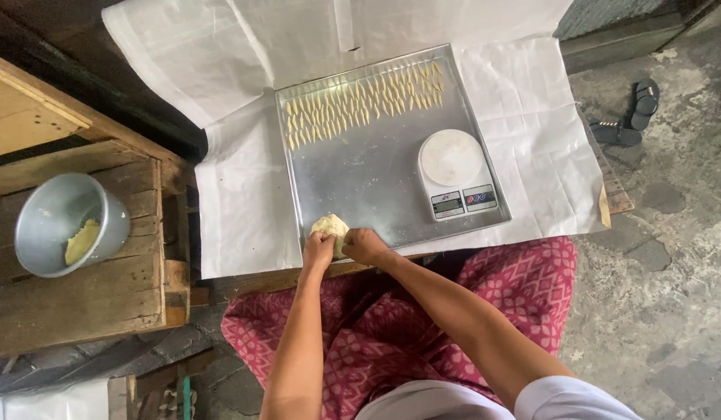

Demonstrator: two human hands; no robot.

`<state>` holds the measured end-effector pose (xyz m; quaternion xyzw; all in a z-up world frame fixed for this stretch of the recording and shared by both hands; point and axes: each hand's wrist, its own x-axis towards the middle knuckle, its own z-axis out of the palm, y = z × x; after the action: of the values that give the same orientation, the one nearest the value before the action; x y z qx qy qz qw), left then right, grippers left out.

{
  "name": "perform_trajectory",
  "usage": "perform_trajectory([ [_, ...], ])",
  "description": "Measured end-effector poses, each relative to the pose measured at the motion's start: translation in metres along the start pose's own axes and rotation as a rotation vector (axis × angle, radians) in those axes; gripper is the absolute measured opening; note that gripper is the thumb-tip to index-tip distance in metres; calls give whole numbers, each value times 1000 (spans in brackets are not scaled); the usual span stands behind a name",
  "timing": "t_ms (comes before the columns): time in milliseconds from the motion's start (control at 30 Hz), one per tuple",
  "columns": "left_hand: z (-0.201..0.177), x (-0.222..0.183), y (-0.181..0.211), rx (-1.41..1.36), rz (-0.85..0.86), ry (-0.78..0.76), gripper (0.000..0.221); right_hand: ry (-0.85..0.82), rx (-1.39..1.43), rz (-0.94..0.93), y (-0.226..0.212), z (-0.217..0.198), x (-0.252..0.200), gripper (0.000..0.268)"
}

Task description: Rolling small pieces of dough into thin sticks and arranging them on a tray

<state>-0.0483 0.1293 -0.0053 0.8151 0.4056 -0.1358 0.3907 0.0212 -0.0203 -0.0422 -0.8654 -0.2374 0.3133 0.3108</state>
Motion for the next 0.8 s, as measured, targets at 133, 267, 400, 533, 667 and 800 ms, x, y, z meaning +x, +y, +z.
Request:
perform_trajectory([
  [133, 4, 5, -5, 13, 6, 1, 40, 33, 43, -35, 6, 3, 3, 34],
  [267, 6, 7, -7, -3, 9, 11, 39, 43, 4, -81, 13, 11, 9, 40],
  [400, 3, 3, -3, 10, 12, 11, 39, 39, -74, -32, 18, 20, 19, 33],
  [533, 1, -2, 1, 9, 10, 8, 40, 87, -25, -7, 7, 14, 10, 30],
  [667, 2, -3, -2, -51, 17, 14, 35, 199, 110, 34, 1, -3, -2, 31],
  [800, 3, 1, -4, 6, 15, 4, 37, 309, 296, 71, 5, -17, -10, 31],
])
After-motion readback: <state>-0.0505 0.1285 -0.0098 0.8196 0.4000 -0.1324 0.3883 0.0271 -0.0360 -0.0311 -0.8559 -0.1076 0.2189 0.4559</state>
